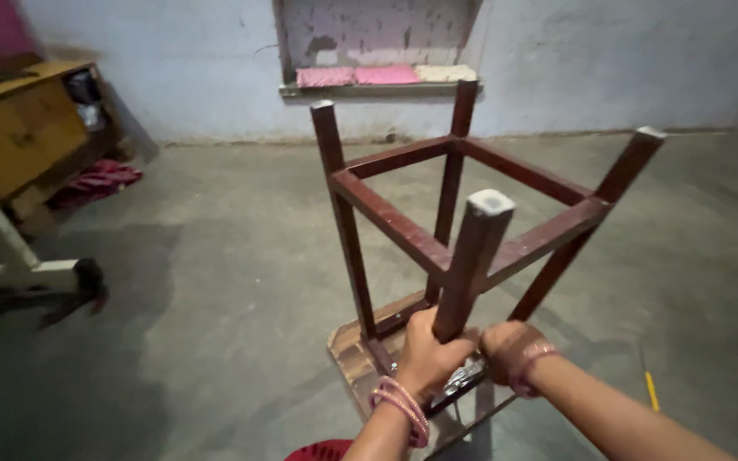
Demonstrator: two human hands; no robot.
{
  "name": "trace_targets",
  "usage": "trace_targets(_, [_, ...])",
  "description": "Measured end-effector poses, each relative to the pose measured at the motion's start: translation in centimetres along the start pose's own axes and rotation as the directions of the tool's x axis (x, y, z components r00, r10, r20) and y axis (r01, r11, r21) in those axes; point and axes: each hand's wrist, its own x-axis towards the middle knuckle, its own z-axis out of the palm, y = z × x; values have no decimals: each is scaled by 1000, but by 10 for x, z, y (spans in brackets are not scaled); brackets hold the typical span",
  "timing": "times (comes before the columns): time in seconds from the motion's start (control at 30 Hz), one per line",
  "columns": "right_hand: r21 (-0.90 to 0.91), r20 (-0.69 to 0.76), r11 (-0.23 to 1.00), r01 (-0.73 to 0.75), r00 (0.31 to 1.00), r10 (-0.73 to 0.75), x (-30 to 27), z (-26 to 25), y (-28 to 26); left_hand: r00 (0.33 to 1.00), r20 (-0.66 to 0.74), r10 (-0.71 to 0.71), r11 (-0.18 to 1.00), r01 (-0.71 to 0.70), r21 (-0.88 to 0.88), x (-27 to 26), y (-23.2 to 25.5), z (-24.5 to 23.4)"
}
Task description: The person assembles a small wooden stool by tightening the legs to the seat frame using a screwdriver, then places the seat on top and checks stability.
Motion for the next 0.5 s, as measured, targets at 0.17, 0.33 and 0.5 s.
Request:
trace_targets(0.17, [194, -121, 981, -2, 992, 26, -37, 29, 14, 999, -38, -37, 990, 32, -140, -7, 9, 11])
trace_targets(0.33, [449, -96, 878, -169, 967, 235, -38, 52, 28, 996, -70, -57, 998, 57, 4, -7, 15, 10])
trace_targets(0.5, [605, -43, 748, -272, 927, 372, -34, 116, 40, 999, -50, -1, 1000, 1, 11, -1, 7, 9])
